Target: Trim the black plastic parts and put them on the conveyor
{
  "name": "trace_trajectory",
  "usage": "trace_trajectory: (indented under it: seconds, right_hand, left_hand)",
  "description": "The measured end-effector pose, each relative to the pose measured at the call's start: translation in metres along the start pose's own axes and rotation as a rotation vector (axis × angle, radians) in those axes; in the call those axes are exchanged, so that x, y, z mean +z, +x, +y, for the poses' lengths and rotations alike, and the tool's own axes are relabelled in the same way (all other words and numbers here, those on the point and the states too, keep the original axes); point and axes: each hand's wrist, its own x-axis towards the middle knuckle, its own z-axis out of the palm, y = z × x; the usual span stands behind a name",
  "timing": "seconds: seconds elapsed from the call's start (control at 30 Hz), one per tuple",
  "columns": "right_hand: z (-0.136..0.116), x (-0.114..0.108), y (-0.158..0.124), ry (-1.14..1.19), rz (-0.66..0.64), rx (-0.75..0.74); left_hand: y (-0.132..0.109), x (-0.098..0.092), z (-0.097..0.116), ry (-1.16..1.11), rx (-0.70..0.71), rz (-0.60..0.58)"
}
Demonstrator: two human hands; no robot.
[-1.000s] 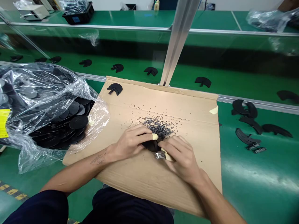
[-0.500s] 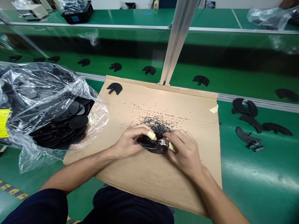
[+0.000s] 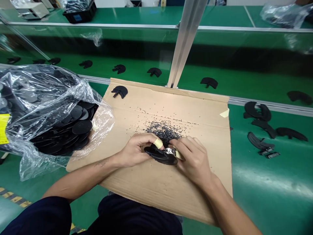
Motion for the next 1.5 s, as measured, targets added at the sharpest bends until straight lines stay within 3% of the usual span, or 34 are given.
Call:
trace_trajectory:
  seconds: [0.33, 0.57, 0.8, 0.93, 1.07, 1.17, 1.27, 1.4, 1.5]
  right_hand:
    - [-0.011, -0.002, -0.002, -0.106, 0.065, -0.020]
    - [-0.005, -0.003, -0.003, -0.017, 0.060, 0.050]
    - [0.004, -0.007, 0.001, -0.206, 0.024, 0.007]
    - [0.013, -0.006, 0.001, -0.216, 0.048, 0.012]
    - [0.021, 0.000, 0.000, -0.216, 0.102, -0.025]
    - [0.022, 0.004, -0.001, -0.228, 0.114, -0.059]
    - [0.023, 0.006, -0.002, -0.248, 0.132, -0.077]
    - [0.031, 0.008, -0.002, -0.250, 0.167, -0.101]
    - [0.043, 0.012, -0.008, -0.239, 0.175, -0.119]
  left_hand:
    - [-0.005, 0.005, 0.000, 0.008, 0.015, 0.047]
    - [-0.001, 0.001, 0.001, 0.104, 0.091, 0.035]
    - [0.005, -0.004, 0.007, 0.392, 0.191, -0.130]
    - [0.007, -0.015, 0.023, 0.375, 0.061, -0.173]
    - [0.018, -0.045, 0.028, 0.217, -0.185, -0.152]
    - [0.044, -0.086, 0.024, 0.192, -0.284, 0.049]
    - [0.087, -0.137, 0.019, 0.383, -0.269, 0.236]
    - [0.148, -0.197, 0.005, 0.772, -0.180, 0.134]
    - [0.181, -0.224, -0.017, 0.890, -0.169, 0.109]
